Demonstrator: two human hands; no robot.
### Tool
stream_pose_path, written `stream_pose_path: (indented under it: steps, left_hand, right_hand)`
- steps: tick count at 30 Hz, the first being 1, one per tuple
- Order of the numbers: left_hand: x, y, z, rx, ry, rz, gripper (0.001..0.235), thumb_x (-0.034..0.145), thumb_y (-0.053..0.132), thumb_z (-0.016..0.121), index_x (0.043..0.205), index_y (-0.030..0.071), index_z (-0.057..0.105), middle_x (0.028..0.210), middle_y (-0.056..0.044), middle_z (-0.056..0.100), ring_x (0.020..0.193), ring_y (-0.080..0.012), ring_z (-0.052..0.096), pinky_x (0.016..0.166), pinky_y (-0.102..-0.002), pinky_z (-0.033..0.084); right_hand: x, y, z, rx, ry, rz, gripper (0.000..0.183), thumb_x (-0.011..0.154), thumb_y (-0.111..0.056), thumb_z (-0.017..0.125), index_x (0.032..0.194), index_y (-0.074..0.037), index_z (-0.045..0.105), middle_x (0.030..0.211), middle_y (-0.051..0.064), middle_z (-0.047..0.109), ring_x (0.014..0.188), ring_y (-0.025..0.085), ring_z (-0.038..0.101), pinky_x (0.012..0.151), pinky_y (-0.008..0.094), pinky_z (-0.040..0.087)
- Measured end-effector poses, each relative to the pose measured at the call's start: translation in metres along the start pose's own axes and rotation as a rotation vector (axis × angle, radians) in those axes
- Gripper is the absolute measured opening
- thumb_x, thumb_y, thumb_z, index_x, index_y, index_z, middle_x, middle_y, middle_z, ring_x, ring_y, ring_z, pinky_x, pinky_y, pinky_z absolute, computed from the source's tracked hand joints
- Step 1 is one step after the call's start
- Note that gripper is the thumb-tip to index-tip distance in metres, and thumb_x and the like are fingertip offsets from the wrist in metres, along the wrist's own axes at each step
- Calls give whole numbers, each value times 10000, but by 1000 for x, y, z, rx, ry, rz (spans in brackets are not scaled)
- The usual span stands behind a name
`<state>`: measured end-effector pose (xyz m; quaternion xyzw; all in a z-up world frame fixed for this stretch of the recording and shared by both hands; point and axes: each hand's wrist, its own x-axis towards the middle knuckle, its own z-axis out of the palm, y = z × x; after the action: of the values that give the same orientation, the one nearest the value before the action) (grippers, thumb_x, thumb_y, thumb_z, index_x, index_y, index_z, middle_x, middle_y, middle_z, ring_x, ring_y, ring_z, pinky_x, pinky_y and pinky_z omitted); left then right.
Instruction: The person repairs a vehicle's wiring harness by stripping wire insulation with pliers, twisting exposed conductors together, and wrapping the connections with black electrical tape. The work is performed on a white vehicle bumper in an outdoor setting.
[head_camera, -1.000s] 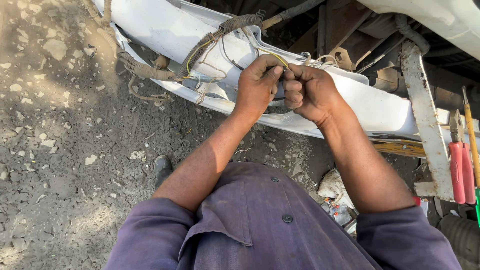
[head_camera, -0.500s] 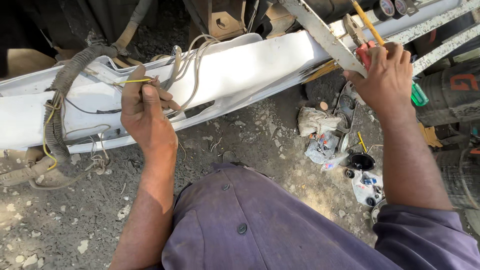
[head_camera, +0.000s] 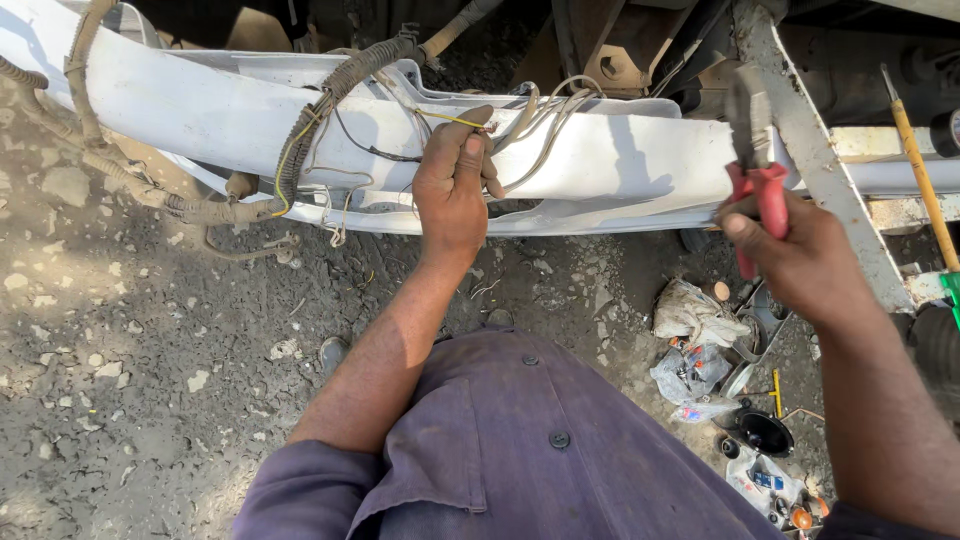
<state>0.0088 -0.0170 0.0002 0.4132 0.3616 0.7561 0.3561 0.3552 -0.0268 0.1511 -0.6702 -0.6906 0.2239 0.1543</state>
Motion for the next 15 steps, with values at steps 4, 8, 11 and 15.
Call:
stream_pose_path:
  steps: [4,8,11,15]
  left_hand:
    - [3,-1,1,17,-19,-23,299,1159,160,477,1385,23,618,1039,-22,583,766,-57,581,643,-235,572]
    - [4,-5,-1,-4,-30,5,301,1151,114,480,1421,69,605,1047,-26,578,757,-53,562,626,-236,571]
    - [5,-6,-2,-8,-42,9,298,1150,94,485,1424,87,603,1059,-28,577,735,-54,564,614,-235,562]
    - [6,-2,-2,-13,-38,32,294,1141,88,493,1409,83,614,1095,-34,615,690,-60,564,598,-233,545]
  right_hand:
    - [22,-78,39,-816,114,-640,436,954,-300,736,1238,28,690,1454,217,521,1320,376,486,1145,545,369]
    - [43,-114,42,-954,38,-778,467,962,-349,711,1254,15,695,1498,213,470,1410,379,427,1224,610,271]
    - [52,-123,45,-1035,15,-855,427,964,-368,694,1173,4,710,1475,230,484,1385,400,454,1201,619,286]
    - [52,-134,48,-1032,-10,-886,465,964,-391,676,1158,32,699,1448,235,500,1354,416,486,1189,595,324]
